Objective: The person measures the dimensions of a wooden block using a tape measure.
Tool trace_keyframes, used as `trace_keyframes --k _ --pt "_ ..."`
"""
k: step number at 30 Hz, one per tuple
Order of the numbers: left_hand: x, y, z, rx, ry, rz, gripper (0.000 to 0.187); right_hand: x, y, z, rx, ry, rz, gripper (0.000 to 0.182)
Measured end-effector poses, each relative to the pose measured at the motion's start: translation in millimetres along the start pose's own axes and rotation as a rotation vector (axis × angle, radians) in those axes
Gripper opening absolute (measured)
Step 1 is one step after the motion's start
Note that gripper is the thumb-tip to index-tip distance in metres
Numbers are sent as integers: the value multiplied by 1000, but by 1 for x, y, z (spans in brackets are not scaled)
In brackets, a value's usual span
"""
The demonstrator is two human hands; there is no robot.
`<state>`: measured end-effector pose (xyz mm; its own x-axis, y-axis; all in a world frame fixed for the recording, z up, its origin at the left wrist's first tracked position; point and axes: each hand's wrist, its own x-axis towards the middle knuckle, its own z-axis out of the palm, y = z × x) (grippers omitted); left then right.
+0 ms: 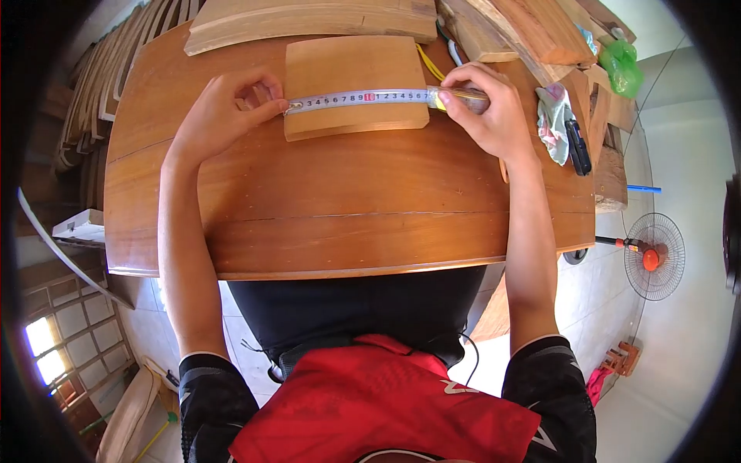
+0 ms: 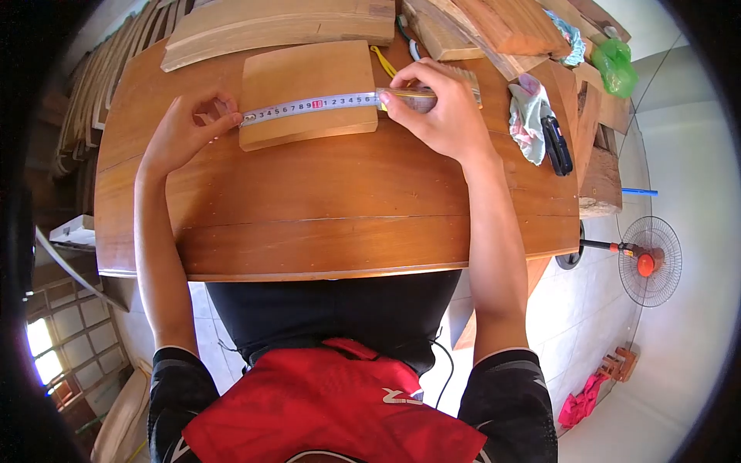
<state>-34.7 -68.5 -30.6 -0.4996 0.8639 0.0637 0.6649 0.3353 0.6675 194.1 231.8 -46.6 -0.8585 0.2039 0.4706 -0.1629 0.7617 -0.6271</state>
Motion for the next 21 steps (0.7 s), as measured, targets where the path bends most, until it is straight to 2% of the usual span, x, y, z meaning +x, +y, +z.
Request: trace_keyframes --k 3,9,13,16,19,21 --pt "0 -1 1 -40 5 34 15 -1 2 1 23 2 4 23" --pt "0 8 -1 -37 -28 -63 19 -1 2 0 7 -2 -2 27" --pt "2 3 -2 -186 -25 -74 21 -1 2 -2 -22 32 -40 25" --pt "4 -9 -7 -388 -13 -102 21 0 5 -1 71 95 -76 23" --pt "8 -20 -17 -538 69 -141 21 -1 -6 -6 690 78 209 25" --pt "11 -26 -18 -546 145 -184 24 -1 -8 -7 716 139 319 28"
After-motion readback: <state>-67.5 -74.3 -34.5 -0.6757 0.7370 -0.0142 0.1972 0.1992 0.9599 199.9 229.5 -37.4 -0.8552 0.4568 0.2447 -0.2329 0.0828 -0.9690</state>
